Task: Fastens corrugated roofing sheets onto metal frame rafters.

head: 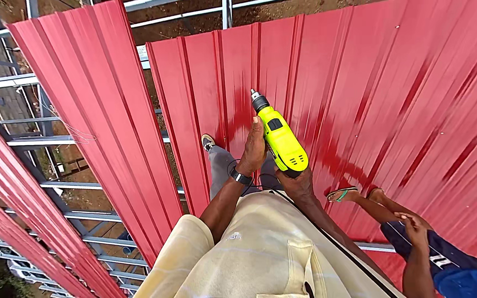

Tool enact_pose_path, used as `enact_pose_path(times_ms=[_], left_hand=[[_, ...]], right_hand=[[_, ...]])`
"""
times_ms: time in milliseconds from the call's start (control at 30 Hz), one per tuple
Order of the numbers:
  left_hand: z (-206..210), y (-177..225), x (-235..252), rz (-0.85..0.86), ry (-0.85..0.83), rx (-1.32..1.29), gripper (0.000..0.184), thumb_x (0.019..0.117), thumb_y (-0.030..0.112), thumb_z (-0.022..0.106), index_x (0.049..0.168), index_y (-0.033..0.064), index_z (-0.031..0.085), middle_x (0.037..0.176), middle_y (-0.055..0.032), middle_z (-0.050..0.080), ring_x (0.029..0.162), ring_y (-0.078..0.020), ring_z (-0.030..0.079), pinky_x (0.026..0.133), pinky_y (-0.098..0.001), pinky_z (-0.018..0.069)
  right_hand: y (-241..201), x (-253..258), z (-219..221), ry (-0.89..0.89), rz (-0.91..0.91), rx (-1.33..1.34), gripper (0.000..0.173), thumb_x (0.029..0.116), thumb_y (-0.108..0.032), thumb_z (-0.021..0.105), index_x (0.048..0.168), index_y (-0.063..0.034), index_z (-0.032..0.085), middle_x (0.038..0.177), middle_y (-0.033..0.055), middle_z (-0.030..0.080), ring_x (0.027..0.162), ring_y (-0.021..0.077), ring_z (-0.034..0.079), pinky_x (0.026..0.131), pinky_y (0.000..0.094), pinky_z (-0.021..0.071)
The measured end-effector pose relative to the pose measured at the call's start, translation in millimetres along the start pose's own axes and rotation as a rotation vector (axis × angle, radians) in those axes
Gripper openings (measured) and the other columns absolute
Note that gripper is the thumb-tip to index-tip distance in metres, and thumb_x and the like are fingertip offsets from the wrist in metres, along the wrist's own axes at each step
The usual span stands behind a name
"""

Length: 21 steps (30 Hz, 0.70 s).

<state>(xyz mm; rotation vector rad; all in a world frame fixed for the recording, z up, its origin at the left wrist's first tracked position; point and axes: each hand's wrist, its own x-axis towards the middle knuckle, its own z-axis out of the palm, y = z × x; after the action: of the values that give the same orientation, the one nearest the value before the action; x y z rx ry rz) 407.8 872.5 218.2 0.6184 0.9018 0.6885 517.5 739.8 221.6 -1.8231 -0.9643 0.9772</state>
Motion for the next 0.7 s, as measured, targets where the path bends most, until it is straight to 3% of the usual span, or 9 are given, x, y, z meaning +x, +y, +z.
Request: enact_pose_path(times_ms=[233, 700], left_hand=[[1, -6, -1, 0.043, -0.005, 0.011, 0.071, 0.1034, 0.07, 0.018, 0.146, 0.02, 0.046, 0.126, -0.0107, 0.064, 0.108, -0.0227, 0.066, 0.087, -0.0443, 0.0592], [6, -11, -5, 0.053, -0.049, -0.004, 0.069, 0.1051, 0.066, 0.021, 0.145, 0.0148, 0.044, 0.125, -0.0151, 0.063, 0.11, -0.0277, 0.065, 0.091, -0.0486, 0.0573]], right_hand=[[5, -6, -3, -0.038, -0.012, 0.012, 0.073, 0.0812, -0.014, 0.081, 0.14, 0.0112, 0.047, 0.121, 0.0135, 0.07, 0.11, 0.0073, 0.068, 0.1, 0.0248, 0.0557], [7, -18, -6, -0.033, -0.019, 0.097, 0.065, 0.0825, -0.012, 0.08, 0.136, 0.0095, 0.049, 0.116, 0.0098, 0.072, 0.106, 0.009, 0.07, 0.097, 0.027, 0.0589]])
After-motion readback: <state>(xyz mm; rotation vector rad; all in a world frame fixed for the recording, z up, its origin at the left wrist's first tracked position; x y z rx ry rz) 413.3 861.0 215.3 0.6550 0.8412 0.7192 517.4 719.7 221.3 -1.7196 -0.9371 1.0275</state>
